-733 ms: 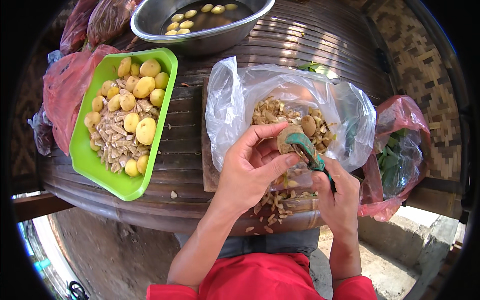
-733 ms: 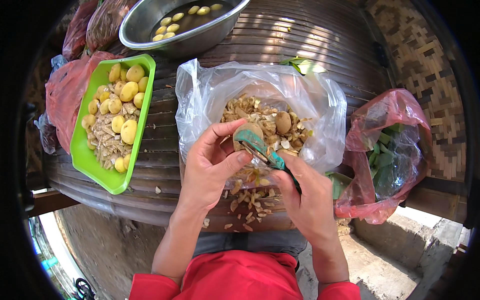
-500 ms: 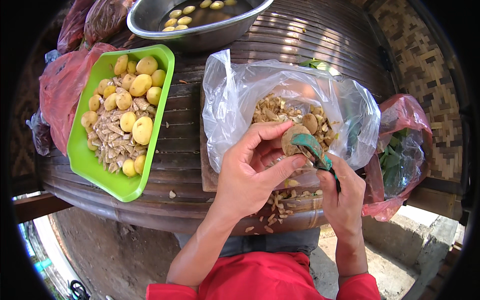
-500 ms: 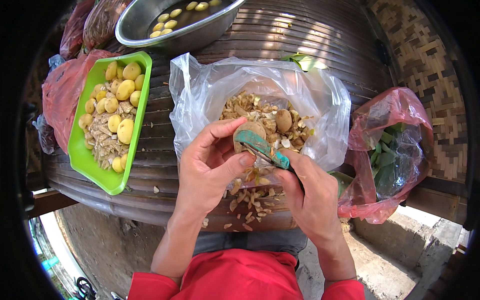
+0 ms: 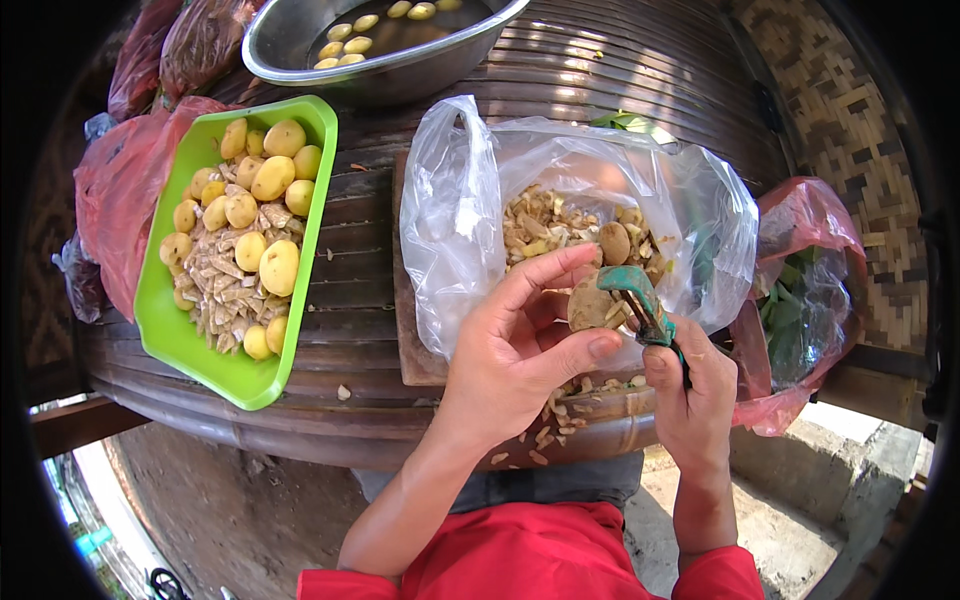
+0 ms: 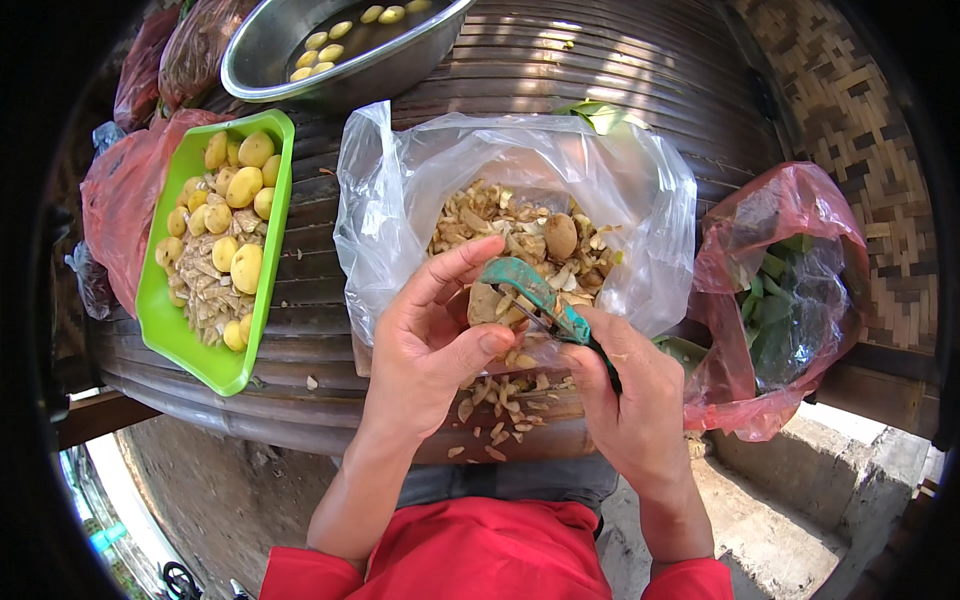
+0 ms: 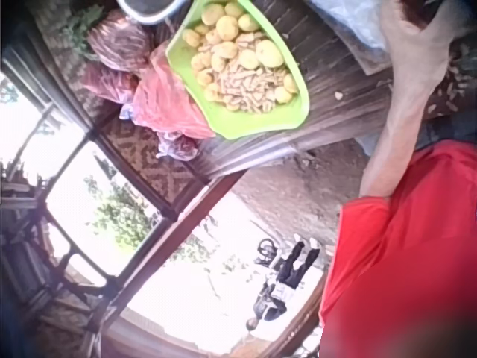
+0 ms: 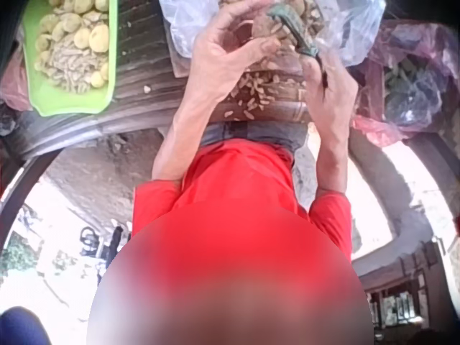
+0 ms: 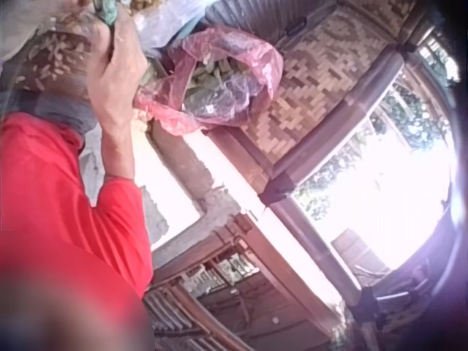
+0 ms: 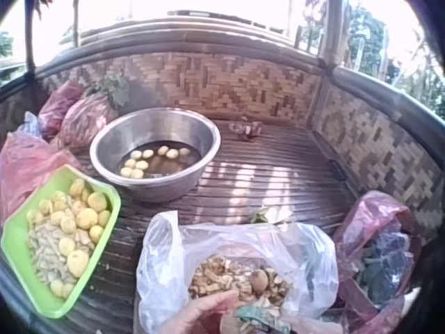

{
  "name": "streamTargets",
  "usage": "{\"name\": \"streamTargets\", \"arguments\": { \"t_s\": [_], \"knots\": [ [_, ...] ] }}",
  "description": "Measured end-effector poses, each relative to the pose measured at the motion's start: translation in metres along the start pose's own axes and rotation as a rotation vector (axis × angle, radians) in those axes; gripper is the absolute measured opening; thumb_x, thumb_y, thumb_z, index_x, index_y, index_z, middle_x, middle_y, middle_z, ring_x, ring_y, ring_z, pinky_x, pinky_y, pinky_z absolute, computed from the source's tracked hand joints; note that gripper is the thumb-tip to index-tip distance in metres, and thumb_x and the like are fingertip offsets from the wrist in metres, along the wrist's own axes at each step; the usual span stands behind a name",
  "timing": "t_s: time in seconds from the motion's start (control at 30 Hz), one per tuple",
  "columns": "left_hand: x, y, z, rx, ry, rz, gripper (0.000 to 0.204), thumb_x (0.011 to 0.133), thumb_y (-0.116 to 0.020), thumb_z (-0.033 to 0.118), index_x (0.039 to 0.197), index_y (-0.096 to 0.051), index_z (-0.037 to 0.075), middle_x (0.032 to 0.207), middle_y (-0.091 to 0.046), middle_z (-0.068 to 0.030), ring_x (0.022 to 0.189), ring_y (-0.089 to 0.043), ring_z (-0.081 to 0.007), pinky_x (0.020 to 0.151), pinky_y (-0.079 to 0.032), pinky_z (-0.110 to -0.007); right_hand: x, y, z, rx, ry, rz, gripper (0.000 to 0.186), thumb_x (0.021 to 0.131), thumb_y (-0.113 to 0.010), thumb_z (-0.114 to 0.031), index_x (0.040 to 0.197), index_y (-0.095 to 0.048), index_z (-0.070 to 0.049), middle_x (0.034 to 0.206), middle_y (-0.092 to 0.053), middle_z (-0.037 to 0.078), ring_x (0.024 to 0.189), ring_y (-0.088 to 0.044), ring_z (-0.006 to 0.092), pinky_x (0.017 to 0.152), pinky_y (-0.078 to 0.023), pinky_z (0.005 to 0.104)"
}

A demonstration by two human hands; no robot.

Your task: The person peels small potatoes one at a time using a green peeler, placing the peeled potatoes into a metal bowl of water and the peels into a plastic bag. The person occasionally moves peels from a green tray into the bag.

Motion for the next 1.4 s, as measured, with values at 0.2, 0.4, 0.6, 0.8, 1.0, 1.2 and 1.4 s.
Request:
{"name": "streamTargets", "arguments": {
  "t_s": [0.2, 0.4, 0.6, 0.8, 1.0, 1.2, 1.4],
  "knots": [
    [0.002, 0.001, -0.008, -0.193, -0.048, -0.043, 0.052, 0.077, -0.076, -0.010, 0.121, -0.050, 0.000, 0.116, -0.058, -0.0106, 0.106, -0.062, -0.0169, 0.094, -0.053, -0.031, -0.004, 0.003, -0.007, -0.022, 0.080, -0.074, 0.024, 0.089, -0.067, -0.012, 0.110, -0.063, 0.000, 0.090, -0.066, 0.017, 0.076, -0.065, 0.0343, 0.067, -0.051, 0.0357],
    [-0.005, 0.002, 0.003, 0.161, -0.197, 0.013, 0.052, 0.074, -0.079, -0.008, 0.119, -0.054, 0.000, 0.117, -0.055, -0.0099, 0.107, -0.062, -0.0172, 0.094, -0.054, -0.031, 0.004, 0.005, -0.012, -0.006, 0.239, -0.019, 0.023, 0.090, -0.066, -0.013, 0.108, -0.063, 0.001, 0.086, -0.066, 0.017, 0.074, -0.065, 0.0358, 0.064, -0.050, 0.0381],
    [-0.007, -0.009, 0.011, 0.229, -0.241, -0.062, 0.054, 0.074, -0.080, -0.005, 0.123, -0.057, 0.000, 0.121, -0.052, -0.0093, 0.107, -0.061, -0.0171, 0.094, -0.054, -0.030, 0.022, 0.008, 0.011, -0.093, -0.106, 0.083, 0.022, 0.094, -0.061, -0.011, 0.112, -0.062, 0.001, 0.084, -0.065, 0.018, 0.073, -0.064, 0.0358, 0.066, -0.050, 0.0359],
    [-0.003, 0.002, -0.001, 0.046, -0.034, -0.050, 0.054, 0.076, -0.075, -0.010, 0.126, -0.055, 0.000, 0.125, -0.054, -0.0088, 0.110, -0.060, -0.0166, 0.094, -0.053, -0.030, -0.007, 0.006, -0.004, -0.029, 0.091, -0.043, 0.025, 0.087, -0.068, -0.009, 0.110, -0.064, -0.001, 0.086, -0.065, 0.015, 0.073, -0.064, 0.0321, 0.066, -0.050, 0.0350],
    [-0.003, 0.001, 0.003, 0.143, -0.136, -0.091, 0.056, 0.077, -0.075, -0.011, 0.127, -0.054, 0.002, 0.124, -0.054, -0.0085, 0.110, -0.060, -0.0158, 0.096, -0.052, -0.031, -0.004, 0.012, -0.014, -0.043, 0.181, -0.035, 0.025, 0.086, -0.069, -0.009, 0.109, -0.064, -0.001, 0.079, -0.062, 0.015, 0.069, -0.061, 0.0332, 0.063, -0.047, 0.0382],
    [0.000, 0.004, 0.000, -0.054, -0.115, -0.034, 0.058, 0.077, -0.074, -0.010, 0.130, -0.052, 0.001, 0.121, -0.056, -0.0090, 0.109, -0.059, -0.0164, 0.095, -0.051, -0.030, -0.004, 0.010, -0.009, -0.044, 0.092, -0.073, 0.025, 0.086, -0.069, -0.008, 0.109, -0.064, 0.000, 0.085, -0.065, 0.017, 0.073, -0.064, 0.0335, 0.066, -0.049, 0.0360],
    [0.000, 0.008, -0.008, -0.057, -0.026, -0.040, 0.056, 0.082, -0.075, 0.001, 0.132, -0.050, 0.001, 0.127, -0.059, -0.0164, 0.110, -0.061, -0.0189, 0.086, -0.055, -0.029, -0.004, 0.005, -0.001, -0.019, 0.065, -0.016, 0.024, 0.087, -0.068, -0.007, 0.110, -0.063, 0.001, 0.089, -0.066, 0.018, 0.077, -0.065, 0.0345, 0.069, -0.050, 0.0354]
  ]
}}
Point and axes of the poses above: each hand's wrist, its own x-axis towards the middle knuckle, its own y-axis out of the back of the hand, z = x × y, the point moved 5 cm from there along x, towards the middle knuckle
